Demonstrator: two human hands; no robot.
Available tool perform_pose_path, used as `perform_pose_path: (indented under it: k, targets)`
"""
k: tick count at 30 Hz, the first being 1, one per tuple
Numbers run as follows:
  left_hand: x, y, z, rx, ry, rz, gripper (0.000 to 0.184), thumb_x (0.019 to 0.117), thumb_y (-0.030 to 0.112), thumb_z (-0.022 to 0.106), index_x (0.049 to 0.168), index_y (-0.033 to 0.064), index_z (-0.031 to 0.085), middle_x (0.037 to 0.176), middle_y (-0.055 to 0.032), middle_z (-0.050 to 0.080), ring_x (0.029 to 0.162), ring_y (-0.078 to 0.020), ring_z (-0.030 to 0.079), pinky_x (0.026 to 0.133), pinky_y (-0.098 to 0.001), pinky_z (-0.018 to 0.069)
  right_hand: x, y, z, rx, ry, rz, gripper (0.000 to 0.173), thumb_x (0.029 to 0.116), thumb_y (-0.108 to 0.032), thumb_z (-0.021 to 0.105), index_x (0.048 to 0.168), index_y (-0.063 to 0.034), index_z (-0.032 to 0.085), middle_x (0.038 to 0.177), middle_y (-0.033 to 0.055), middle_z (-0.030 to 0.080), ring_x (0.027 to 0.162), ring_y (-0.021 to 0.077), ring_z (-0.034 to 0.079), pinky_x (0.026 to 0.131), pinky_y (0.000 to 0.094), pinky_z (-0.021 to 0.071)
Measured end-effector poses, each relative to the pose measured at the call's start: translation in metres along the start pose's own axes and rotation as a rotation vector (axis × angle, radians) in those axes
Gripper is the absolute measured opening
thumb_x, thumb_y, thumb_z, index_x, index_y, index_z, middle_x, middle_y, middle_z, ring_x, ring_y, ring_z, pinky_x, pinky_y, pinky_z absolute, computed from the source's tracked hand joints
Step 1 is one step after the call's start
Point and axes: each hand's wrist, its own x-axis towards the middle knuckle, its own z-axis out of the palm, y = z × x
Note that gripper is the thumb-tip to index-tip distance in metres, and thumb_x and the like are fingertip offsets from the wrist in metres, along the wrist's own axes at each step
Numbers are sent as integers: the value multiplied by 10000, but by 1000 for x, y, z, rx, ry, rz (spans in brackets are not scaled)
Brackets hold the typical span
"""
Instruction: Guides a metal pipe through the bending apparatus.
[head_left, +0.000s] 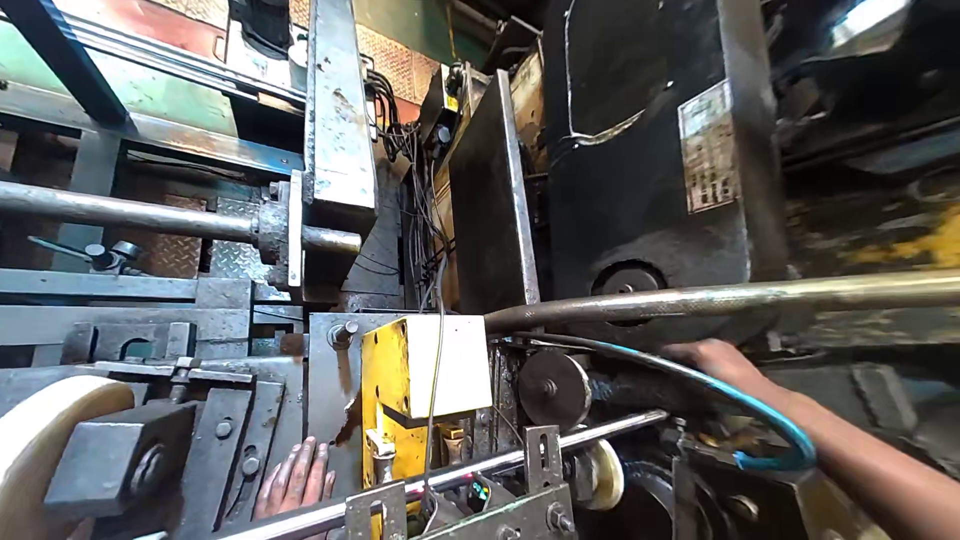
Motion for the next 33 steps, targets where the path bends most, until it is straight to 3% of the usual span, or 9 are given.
perform_pose_path:
  k: [6,9,11,14,16,18,23,27,33]
  targets:
    - [0,0,2,21,31,14,438,1037,259,436,1231,-18,714,1287,-215,695,1177,-424,668,1026,-506,478,-5,4,-18,17,121,165,62,851,82,752,800,64,723,752,245,691,760,462,685,725,659,495]
    - [-1,-2,5,27,55,16,432,1040,261,437,1234,-5,717,1283,-204,699,1180,-413,665,1037,-488,468,-28,12,-46,10,168,64,183,837,100,757,1001,23,785,897,232,740,839,445,716,780,683,520]
    - [-1,-2,6,30,48,17,431,1039,258,439,1244,-4,713,1292,-202,696,1182,-418,664,1040,-489,467,-29,0,-71,-151,160,-72,304,777,102,748,1027,-59,808,829,157,724,742,395,710,641,634,528]
    - [2,0,0,14,-2,2,418,1021,224,457,1240,-30,707,1301,-227,684,1182,-452,658,1044,-527,465,2,-56,-101,-365,0,-132,309,785,2,801,1040,-170,823,780,92,727,682,341,694,562,549,511]
    - [3,2,-3,-2,-17,-12,411,1018,208,463,1234,-45,706,1299,-245,679,1184,-470,654,1048,-543,462,32,-89,-111,-418,-121,-204,84,827,-55,772,865,-130,776,722,90,691,660,332,678,545,526,487]
    - [3,1,-1,20,2,-7,422,1031,232,443,1241,-22,706,1304,-221,683,1194,-439,651,1055,-508,450,61,-113,-117,-456,-231,-263,120,904,-120,714,784,-120,716,696,80,653,666,314,661,564,506,476]
    - [-7,-11,18,103,83,37,449,1055,299,403,1262,44,710,1311,-151,697,1217,-347,645,1085,-426,415,101,-160,-120,-464,-367,-322,142,934,-118,680,799,-83,702,695,102,644,717,334,666,623,527,488]
    - [-2,-4,4,62,42,27,446,1047,267,413,1250,4,711,1304,-186,695,1196,-390,661,1061,-460,450,116,-203,-114,-523,-474,-309,213,963,-135,657,777,-33,663,758,140,643,786,362,665,658,526,486]
    - [-4,-4,6,67,9,2,458,1052,282,406,1285,14,696,1338,-167,682,1238,-378,645,1080,-457,440,146,-254,-95,-568,-583,-186,105,956,-92,658,907,-5,691,916,188,676,912,401,670,705,566,507]
